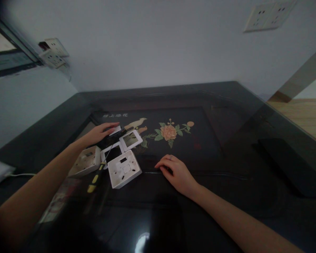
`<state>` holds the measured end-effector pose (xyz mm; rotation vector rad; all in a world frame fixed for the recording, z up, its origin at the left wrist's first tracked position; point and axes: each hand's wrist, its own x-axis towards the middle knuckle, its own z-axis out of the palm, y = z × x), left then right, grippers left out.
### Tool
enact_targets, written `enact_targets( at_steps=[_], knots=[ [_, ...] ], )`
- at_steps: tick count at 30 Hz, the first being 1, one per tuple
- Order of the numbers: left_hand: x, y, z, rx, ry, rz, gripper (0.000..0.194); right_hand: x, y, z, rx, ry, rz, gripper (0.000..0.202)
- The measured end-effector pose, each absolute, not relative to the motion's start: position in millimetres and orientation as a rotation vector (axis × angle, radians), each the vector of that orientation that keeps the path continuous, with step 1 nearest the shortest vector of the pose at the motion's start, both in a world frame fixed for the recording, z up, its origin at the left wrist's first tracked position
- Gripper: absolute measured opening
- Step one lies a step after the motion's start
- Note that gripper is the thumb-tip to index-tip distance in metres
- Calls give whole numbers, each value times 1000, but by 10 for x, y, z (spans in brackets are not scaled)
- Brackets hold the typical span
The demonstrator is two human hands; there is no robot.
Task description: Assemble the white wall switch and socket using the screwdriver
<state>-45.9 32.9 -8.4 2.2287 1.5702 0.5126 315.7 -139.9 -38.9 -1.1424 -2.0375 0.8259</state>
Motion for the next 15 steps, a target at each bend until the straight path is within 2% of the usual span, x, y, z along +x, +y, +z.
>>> enact_targets(
  at_steps=[5, 9, 11, 15],
  knots=[
    [-420, 217, 135, 2249, 1655, 674, 42, 3153, -1400, -387, -1140, -2034, 824, 21],
    [-31, -364, 517, 2306, 1612, 863, 32, 3151, -1401, -401, -1134, -2023, 814, 22],
    [303, -845, 621, 2339, 1313, 972, 23, 3150, -1403, -413, -1127, -2018, 808, 21],
    [922, -1702, 344, 2385, 501, 611, 19, 3143, -1427, -422, -1113, -2015, 785, 21]
  ],
)
